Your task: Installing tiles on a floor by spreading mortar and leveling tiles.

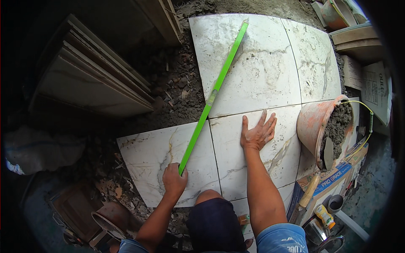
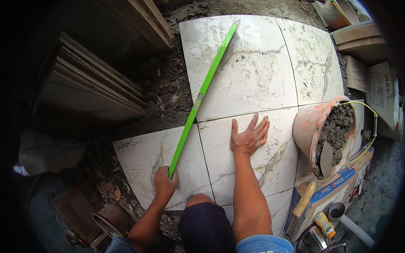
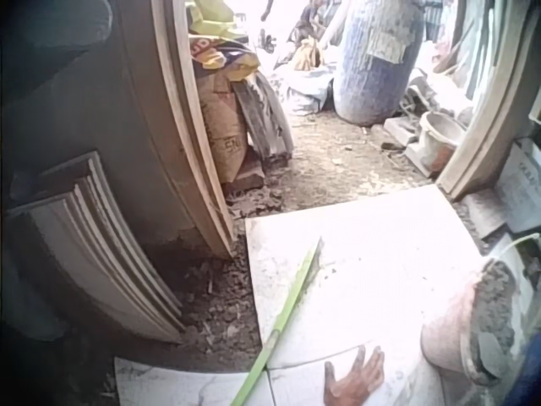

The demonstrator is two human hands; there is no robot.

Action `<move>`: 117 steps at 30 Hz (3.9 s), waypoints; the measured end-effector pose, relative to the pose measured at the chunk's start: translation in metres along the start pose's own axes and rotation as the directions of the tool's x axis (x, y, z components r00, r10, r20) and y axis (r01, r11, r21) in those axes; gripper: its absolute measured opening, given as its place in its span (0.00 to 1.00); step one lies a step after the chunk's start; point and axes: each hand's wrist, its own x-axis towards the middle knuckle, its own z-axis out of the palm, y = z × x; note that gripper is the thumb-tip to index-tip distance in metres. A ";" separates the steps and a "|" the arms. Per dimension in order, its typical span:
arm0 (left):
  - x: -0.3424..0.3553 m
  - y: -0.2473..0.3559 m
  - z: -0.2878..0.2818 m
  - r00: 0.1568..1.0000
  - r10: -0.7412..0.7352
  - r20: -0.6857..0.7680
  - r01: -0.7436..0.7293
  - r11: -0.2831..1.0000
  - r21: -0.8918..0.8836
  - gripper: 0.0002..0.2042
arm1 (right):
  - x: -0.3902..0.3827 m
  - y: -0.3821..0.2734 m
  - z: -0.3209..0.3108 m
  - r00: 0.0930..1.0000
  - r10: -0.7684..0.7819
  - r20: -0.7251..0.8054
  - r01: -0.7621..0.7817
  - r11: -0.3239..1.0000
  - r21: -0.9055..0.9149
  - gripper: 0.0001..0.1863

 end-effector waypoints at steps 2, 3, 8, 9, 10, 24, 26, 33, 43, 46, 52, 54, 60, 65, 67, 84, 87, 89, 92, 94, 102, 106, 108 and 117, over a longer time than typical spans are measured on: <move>-0.001 0.000 0.000 1.000 -0.008 0.007 0.008 1.000 -0.009 0.13 | 0.000 0.000 0.000 1.000 0.003 0.011 -0.003 1.000 -0.001 0.47; -0.001 0.000 -0.001 1.000 -0.022 0.011 0.022 1.000 -0.006 0.13 | 0.000 0.000 0.000 1.000 -0.001 0.002 0.001 1.000 0.001 0.47; -0.003 0.000 -0.001 1.000 -0.009 0.001 0.009 1.000 -0.018 0.14 | 0.000 -0.001 -0.002 1.000 -0.003 -0.003 0.003 1.000 0.001 0.47; -0.003 0.000 -0.001 1.000 -0.017 0.005 0.017 1.000 -0.014 0.14 | 0.000 -0.001 -0.002 1.000 -0.001 0.000 0.001 1.000 0.002 0.47; -0.003 0.000 -0.001 1.000 -0.008 0.000 0.008 1.000 -0.019 0.14 | 0.000 -0.001 -0.001 1.000 0.000 0.008 0.000 1.000 -0.005 0.47; 0.047 0.036 -0.002 0.997 0.074 -0.009 -0.074 0.997 -0.017 0.12 | 0.000 -0.003 -0.004 0.999 0.014 -0.030 -0.013 0.999 0.034 0.47; 0.042 0.027 -0.001 0.990 0.130 -0.051 -0.130 0.991 0.003 0.10 | -0.002 -0.002 -0.004 0.999 0.007 -0.042 -0.005 0.999 0.040 0.47; -0.069 -0.083 -0.022 0.986 0.164 -0.025 -0.165 0.986 -0.034 0.12 | -0.003 -0.002 -0.003 0.998 0.017 -0.055 -0.013 0.998 0.064 0.46; -0.225 -0.206 -0.038 0.984 0.026 -0.179 -0.037 0.997 -0.061 0.10 | -0.025 -0.007 0.001 0.962 -0.240 -0.133 0.254 0.962 0.104 0.47; -0.245 -0.216 -0.042 0.975 -0.027 -0.221 -0.002 0.991 -0.133 0.09 | -0.083 -0.066 0.002 0.845 -0.534 -0.009 0.532 0.841 0.101 0.49; -0.260 -0.218 -0.059 0.954 -0.069 -0.293 0.016 0.984 -0.178 0.08 | -0.275 -0.157 0.022 0.105 -0.994 -0.018 0.905 0.088 0.416 0.51; -0.268 -0.219 -0.067 0.936 -0.041 -0.351 -0.022 0.985 -0.172 0.09 | -0.256 -0.151 0.027 0.273 -0.957 -0.098 0.912 0.225 0.342 0.51; -0.268 -0.224 -0.064 0.937 -0.025 -0.348 -0.042 0.982 -0.183 0.08 | -0.164 -0.036 0.017 0.688 -0.724 -0.053 0.722 0.676 0.148 0.50; -0.261 -0.226 -0.056 0.932 0.063 -0.358 -0.139 0.972 -0.189 0.09 | -0.190 0.041 0.019 0.903 -0.429 0.000 0.428 0.902 0.052 0.48; -0.253 -0.226 -0.059 0.920 0.105 -0.378 -0.197 0.956 -0.215 0.08 | -0.239 0.026 0.030 0.908 -0.418 -0.001 0.417 0.907 0.061 0.48; -0.293 -0.139 -0.017 0.894 0.145 -0.424 -0.310 0.884 -0.351 0.12 | -0.444 0.025 -0.106 0.757 -0.648 -0.086 0.407 0.364 0.838 0.34; -0.320 -0.094 0.018 0.905 0.127 -0.407 -0.305 0.860 -0.409 0.15 | -0.454 0.019 -0.105 0.876 -0.481 -0.042 0.348 0.570 0.744 0.31; -0.325 -0.086 0.029 0.946 0.193 -0.259 -0.300 0.823 -0.483 0.20 | -0.438 0.027 -0.096 0.902 -0.433 -0.008 0.285 0.581 0.762 0.21; -0.305 -0.115 0.027 0.837 0.449 -0.312 -0.532 0.801 -0.275 0.27 | -0.389 0.071 -0.084 0.895 -0.439 -0.076 0.376 0.652 0.659 0.13; -0.264 -0.142 0.020 0.966 0.218 -0.142 -0.241 0.954 -0.177 0.30 | -0.360 0.098 -0.080 0.899 -0.433 0.070 0.272 0.674 0.687 0.13; -0.204 -0.223 0.013 0.971 0.133 -0.200 -0.110 0.987 0.120 0.32 | -0.325 0.079 -0.065 0.613 -0.790 -0.006 0.684 0.527 0.505 0.14; -0.203 -0.221 0.009 0.977 0.111 -0.180 -0.096 0.991 0.089 0.33 | -0.310 0.046 -0.051 0.466 -0.884 0.044 0.808 0.446 0.386 0.16; -0.203 -0.221 0.006 0.981 0.108 -0.161 -0.091 0.990 0.111 0.33 | -0.305 0.039 -0.042 0.470 -0.878 0.085 0.797 0.464 0.385 0.17; -0.202 -0.214 0.000 0.982 0.100 -0.160 -0.077 0.987 0.143 0.32 | -0.304 0.035 -0.022 0.464 -0.861 0.208 0.818 0.507 0.272 0.20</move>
